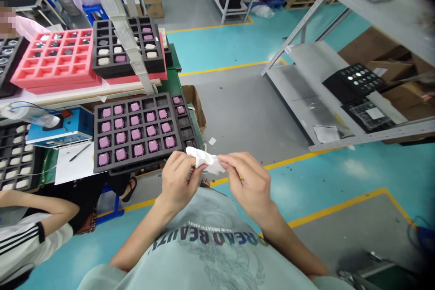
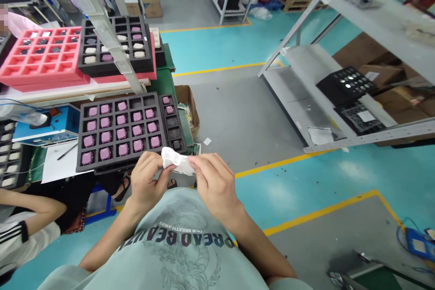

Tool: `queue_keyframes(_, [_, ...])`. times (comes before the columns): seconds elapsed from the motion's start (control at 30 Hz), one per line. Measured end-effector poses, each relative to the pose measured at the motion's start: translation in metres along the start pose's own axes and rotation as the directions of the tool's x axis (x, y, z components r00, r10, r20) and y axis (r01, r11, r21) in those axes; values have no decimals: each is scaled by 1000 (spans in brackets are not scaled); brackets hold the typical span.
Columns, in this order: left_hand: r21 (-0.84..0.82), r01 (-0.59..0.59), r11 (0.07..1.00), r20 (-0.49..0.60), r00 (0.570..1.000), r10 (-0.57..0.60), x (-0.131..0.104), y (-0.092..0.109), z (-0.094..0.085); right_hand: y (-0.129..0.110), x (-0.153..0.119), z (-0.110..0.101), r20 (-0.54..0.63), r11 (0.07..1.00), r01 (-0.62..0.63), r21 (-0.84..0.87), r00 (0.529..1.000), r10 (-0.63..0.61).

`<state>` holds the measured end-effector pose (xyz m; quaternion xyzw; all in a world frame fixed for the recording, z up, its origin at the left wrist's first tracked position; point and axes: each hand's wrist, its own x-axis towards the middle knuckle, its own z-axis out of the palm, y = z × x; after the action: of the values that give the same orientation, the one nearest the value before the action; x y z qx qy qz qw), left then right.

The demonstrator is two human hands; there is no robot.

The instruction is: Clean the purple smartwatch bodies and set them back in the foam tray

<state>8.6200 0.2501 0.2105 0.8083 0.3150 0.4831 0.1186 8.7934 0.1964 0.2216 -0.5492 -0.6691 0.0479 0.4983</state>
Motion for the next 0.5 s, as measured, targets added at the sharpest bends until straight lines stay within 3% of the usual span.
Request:
queue_keyframes(0.17, [62, -8, 998, 11, 1000, 7, 3, -2, -7, 7, -1, 1, 21, 993, -115, -5, 993, 115])
queue_keyframes(0.3, [46, 97, 994, -138, 986, -90, 5, -7, -18, 15, 0, -1, -65, 974, -225, 12, 972, 226])
queue_keyframes(0.37, [31, 146, 989, -204, 969, -136, 5, -11, -21, 19, 1, -4, -76, 942, -320, 97, 942, 328])
queue_keyframes(0.5, [-60, 228, 972, -215, 948, -236, 1, -14, -17, 19, 2, -9, 75, 787, -476, 392, 870, 488])
